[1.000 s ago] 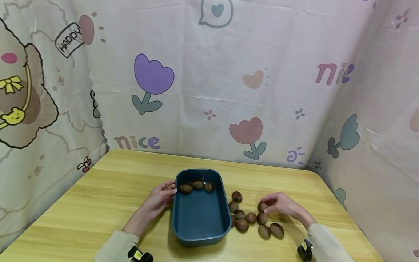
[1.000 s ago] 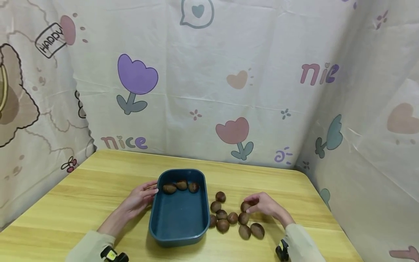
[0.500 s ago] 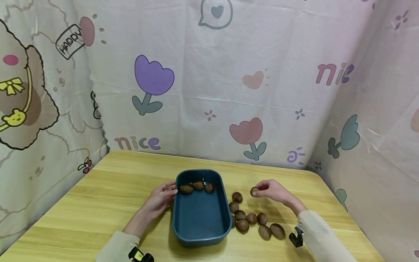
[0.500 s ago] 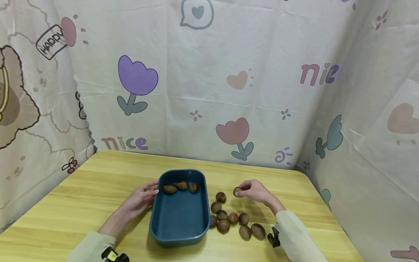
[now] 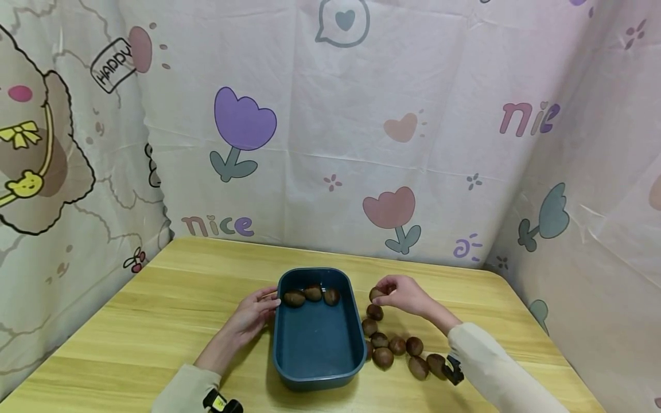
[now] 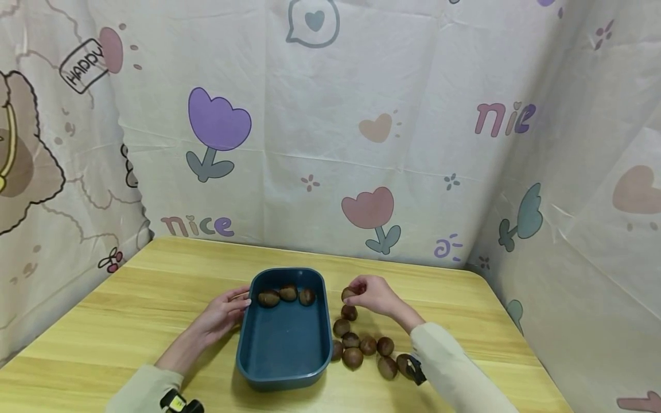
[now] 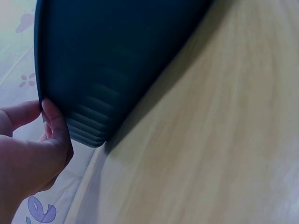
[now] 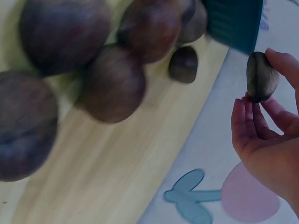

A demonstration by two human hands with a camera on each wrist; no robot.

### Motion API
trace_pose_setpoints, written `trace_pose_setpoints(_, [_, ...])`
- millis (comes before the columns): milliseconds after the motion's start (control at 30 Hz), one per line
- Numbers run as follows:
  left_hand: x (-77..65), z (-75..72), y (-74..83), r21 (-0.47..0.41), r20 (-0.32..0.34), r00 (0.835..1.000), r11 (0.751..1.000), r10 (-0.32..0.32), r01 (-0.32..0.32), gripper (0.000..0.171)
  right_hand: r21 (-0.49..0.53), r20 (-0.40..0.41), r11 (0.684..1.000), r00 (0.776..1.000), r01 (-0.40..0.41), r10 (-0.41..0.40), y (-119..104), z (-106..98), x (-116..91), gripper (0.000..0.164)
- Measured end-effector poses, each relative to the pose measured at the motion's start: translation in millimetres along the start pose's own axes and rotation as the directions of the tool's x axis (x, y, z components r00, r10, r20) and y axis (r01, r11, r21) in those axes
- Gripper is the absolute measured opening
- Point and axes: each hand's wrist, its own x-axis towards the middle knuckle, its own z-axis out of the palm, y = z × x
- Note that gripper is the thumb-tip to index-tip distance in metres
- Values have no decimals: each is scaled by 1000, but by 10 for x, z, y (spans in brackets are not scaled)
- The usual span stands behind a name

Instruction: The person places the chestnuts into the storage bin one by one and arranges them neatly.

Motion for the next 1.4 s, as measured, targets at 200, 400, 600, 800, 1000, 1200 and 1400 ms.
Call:
trace_pose_setpoints(200, [-14,-10,13,-13,-6,1000,1000,-5,5,49,-62,38,994,996,87,-85,-255,27,141,25])
trace_pose_setpoints(400, [-45,-30,37,-17,-11,1000,1000,-1,1,50,-77,121,989,986,123,-113,-545,43,317,26])
trace_pose_setpoints(600, [-47,-29,42,-29,3,1000,1000,5,-5,51,16,153,998,986,62,-64,-769,166,456,32])
trace_pose_setpoints(800, [-34,-9,38,-31,-9,1000,1000,1,-2,49,176,115,984,993,-26,6,-906,407,594,34])
trace_pose_setpoints(1000, [-26,-14,38,-26,10,1000,1000,4,-4,49,254,85,964,995,-75,55,-1006,627,703,33])
trace_pose_setpoints(1200, [-15,-13,38,-37,9,1000,999,-13,14,48,300,94,950,994,-82,56,-1071,794,812,25])
trace_pose_setpoints(1400, [-5,4,24,-45,28,1000,999,-12,13,49,320,128,941,989,-107,70,-1067,946,894,21])
